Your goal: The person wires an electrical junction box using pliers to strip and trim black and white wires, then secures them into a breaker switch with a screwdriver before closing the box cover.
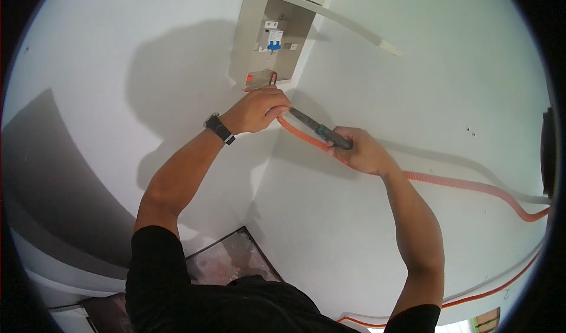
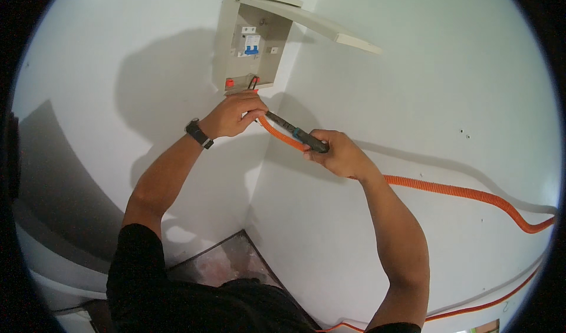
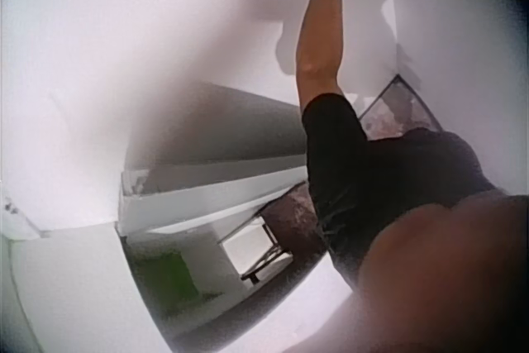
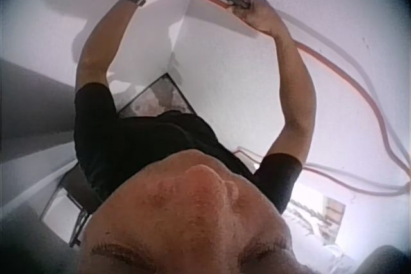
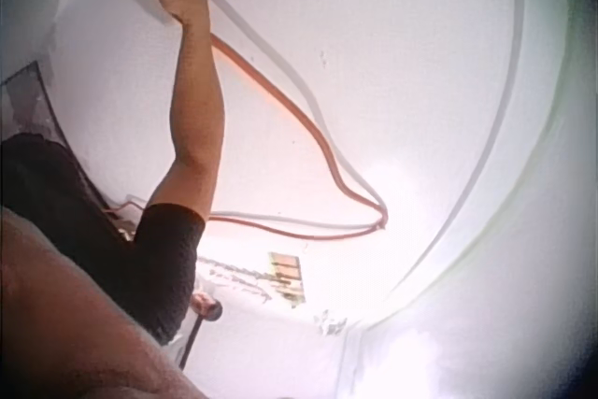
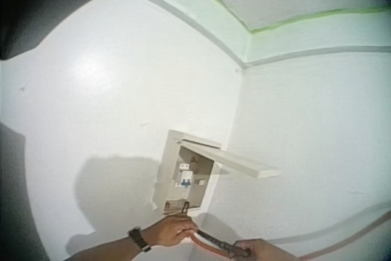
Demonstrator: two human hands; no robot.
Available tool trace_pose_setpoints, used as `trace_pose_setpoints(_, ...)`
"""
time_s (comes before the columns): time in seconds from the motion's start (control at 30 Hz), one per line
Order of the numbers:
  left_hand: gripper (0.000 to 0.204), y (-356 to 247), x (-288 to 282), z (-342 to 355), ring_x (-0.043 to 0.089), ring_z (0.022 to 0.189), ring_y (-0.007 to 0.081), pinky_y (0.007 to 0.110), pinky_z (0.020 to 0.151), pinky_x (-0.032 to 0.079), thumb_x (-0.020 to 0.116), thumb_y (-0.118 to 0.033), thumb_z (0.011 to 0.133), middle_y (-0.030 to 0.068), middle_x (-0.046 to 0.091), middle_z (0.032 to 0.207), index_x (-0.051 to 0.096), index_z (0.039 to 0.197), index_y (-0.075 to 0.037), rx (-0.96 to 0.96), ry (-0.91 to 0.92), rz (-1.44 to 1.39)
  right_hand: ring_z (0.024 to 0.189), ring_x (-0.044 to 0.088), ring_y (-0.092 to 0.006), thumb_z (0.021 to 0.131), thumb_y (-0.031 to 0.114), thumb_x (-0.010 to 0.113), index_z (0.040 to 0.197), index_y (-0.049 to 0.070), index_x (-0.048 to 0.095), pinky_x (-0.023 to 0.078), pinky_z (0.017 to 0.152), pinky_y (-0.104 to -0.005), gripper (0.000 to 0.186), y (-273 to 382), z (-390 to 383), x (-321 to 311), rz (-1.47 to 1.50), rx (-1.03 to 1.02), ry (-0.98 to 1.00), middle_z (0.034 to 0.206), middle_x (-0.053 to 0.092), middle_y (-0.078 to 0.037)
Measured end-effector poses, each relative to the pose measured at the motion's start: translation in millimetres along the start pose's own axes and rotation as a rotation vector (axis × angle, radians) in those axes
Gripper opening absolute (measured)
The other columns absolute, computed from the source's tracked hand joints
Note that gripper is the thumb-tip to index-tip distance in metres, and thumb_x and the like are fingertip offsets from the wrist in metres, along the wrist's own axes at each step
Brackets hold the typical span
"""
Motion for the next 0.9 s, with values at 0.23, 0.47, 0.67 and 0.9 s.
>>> trace_pose_setpoints(0.23, 0.011, 4.2, 9.1, 0.5, 0.064, 0.090, 0.0283, 0.039, 0.085, 0.052, 0.062, -0.007, 0.099, 0.0094, 0.068, 0.095, 0.070, 0.105, -0.002, 0.040, 0.016, 0.031, 0.079, 0.069, -0.0215, 0.097, 0.040, 0.073, 0.113, 0.004, 0.062, 0.058, 0.069, -0.0373, 0.041, -14.0, -11.8, 42.6, 1.293, 0.259, 0.504, 0.106, 0.070, -0.016)
trace_pose_setpoints(0.47, 0.011, -3.8, -4.4, -1.6, 0.064, 0.088, 0.0232, 0.036, 0.080, 0.053, 0.060, -0.003, 0.100, 0.0081, 0.067, 0.096, 0.069, 0.104, -0.001, -0.074, 0.007, -0.081, 0.109, 0.064, -0.0296, 0.093, 0.024, 0.074, 0.107, 0.007, 0.070, 0.052, 0.097, -0.0474, 0.022, 6.3, -26.4, -9.7, -0.206, 0.030, -0.167, 0.127, 0.064, -0.011)
trace_pose_setpoints(0.67, 0.013, -7.1, -3.9, 1.4, 0.063, 0.086, 0.0225, 0.035, 0.078, 0.053, 0.057, -0.002, 0.100, 0.0083, 0.066, 0.096, 0.069, 0.105, -0.001, -0.076, 0.026, -0.115, 0.130, 0.053, -0.0329, 0.092, 0.012, 0.069, 0.114, 0.007, 0.072, 0.044, 0.109, -0.0517, 0.023, 24.8, -28.4, -4.9, -0.751, -0.262, -0.610, 0.143, 0.055, -0.015)
trace_pose_setpoints(0.9, 0.015, -10.9, -2.0, 5.0, 0.061, 0.086, 0.0225, 0.036, 0.076, 0.051, 0.057, -0.009, 0.105, 0.0076, 0.066, 0.095, 0.069, 0.106, 0.000, -0.106, 0.042, -0.083, 0.132, 0.051, -0.0338, 0.088, 0.014, 0.071, 0.117, 0.008, 0.071, 0.042, 0.110, -0.0527, 0.029, 19.4, -21.9, 0.2, -0.821, -0.282, -0.672, 0.144, 0.053, -0.015)
Point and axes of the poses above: each hand's wrist, its own z-axis towards the middle knuckle, its own x-axis out of the palm, y = z × x, the point moved 7 cm from there along z, towards the middle knuckle
